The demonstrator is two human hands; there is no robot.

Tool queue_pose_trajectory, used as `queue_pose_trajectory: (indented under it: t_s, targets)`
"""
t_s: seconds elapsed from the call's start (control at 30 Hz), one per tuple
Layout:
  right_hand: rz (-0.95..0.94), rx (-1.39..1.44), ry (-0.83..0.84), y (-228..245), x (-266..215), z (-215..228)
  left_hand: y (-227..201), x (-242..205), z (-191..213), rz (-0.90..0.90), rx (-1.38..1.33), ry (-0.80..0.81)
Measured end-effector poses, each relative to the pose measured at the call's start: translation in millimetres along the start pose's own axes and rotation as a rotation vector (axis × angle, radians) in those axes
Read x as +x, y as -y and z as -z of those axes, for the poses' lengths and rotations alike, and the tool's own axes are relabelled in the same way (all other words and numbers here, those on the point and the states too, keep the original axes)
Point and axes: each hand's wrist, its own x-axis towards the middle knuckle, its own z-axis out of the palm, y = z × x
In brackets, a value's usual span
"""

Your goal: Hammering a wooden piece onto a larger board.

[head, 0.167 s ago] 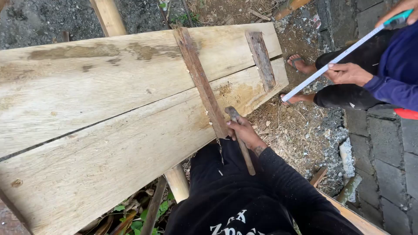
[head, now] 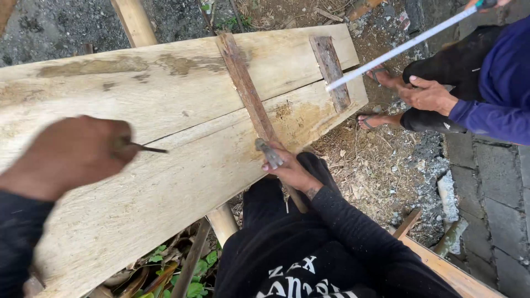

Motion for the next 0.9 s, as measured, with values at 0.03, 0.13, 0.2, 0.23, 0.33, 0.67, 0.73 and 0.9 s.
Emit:
queue_pose_trajectory:
  t_s: [0.03, 0.13, 0.2, 0.23, 0.33, 0.67, 0.73, 0.9]
  targets:
    - [0.253, -0.09, 0.089, 30, -4, -11, -89, -21, 23, -0.056, 0.101, 0.264]
    - [0.592, -0.093, 0.222, 70, -6, -20, -159, 24, -48, -0.253, -0.291, 0.394]
    - [0.346, -0.112, 0.28, 29, -12, -5, -185, 44, -108, -0.26, -0.659, 0.261]
    - [0.101, -0.138, 0.336, 8, -14, 4, -199, 54, -138, -0.266, -1.022, 0.109]
    - [-0.064, 0.239, 0.246, -57, -18, 43, -281, 29, -181, -0.08, -1.648, -0.283]
    - [-0.23, -0.375, 0.228, -19, -42, 161, -512, -9, -311, 0.062, -2.093, -0.407]
    - [0.026, 0.049, 0.359, -60, -24, 177, -510, -4, -314, 0.087, -2.216, -0.643]
    - [-0.289, 0.068, 0.23, -51, 24, 193, -472, -12, -312, 0.215, -2.147, -0.926]
